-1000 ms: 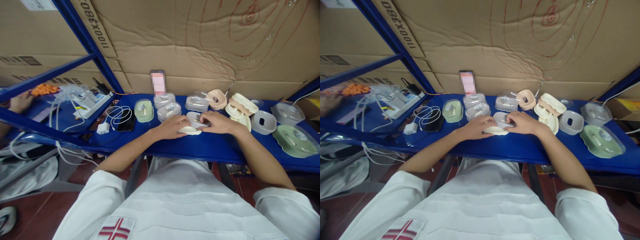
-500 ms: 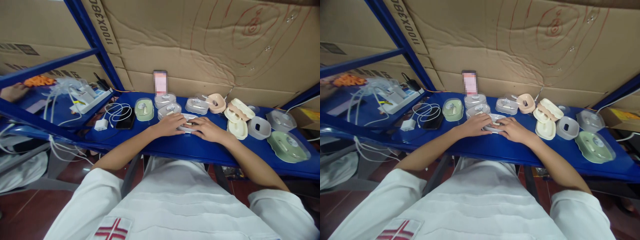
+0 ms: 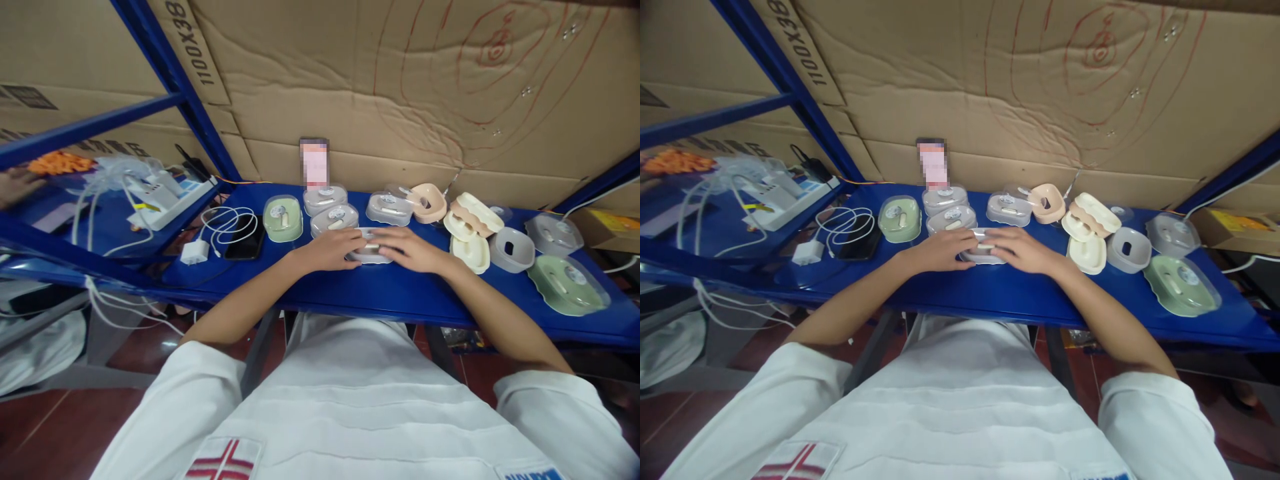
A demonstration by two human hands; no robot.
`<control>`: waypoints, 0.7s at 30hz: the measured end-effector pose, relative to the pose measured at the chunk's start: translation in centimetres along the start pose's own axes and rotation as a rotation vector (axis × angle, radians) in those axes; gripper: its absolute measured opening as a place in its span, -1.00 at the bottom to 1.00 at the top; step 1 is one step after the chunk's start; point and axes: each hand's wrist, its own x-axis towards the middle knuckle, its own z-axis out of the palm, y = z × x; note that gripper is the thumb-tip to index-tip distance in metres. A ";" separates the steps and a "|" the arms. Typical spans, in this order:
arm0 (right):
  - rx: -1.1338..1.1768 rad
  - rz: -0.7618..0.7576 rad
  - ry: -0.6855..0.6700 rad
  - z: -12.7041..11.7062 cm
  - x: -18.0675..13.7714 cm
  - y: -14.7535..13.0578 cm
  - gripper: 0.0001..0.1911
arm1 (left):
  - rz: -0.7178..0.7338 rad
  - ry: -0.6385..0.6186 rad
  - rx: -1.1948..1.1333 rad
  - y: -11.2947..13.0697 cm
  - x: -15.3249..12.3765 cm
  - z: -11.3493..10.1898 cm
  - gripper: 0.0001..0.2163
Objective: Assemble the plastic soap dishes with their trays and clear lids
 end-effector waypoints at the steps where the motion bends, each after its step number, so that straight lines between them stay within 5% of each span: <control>1: -0.020 0.077 0.075 -0.1 -0.1 1.2 -0.47 | -0.003 -0.005 0.004 0.0 0.0 0.0 -0.87; 4: -0.177 0.385 0.236 -0.1 -0.9 5.5 -0.34 | -0.012 -0.001 0.013 0.0 0.0 0.1 -0.87; 7: -0.227 0.532 0.229 0.3 -1.8 8.8 -0.25 | -0.013 0.015 0.017 0.0 0.0 0.2 -0.87; 16: -0.105 0.403 0.312 1.7 -1.0 7.8 -0.17 | -0.050 -0.002 -0.101 -0.1 -0.1 -0.3 -0.84; 21: 0.020 0.374 0.348 1.3 -0.9 8.1 -0.34 | -0.032 0.004 -0.032 -0.2 -0.2 -0.8 -0.82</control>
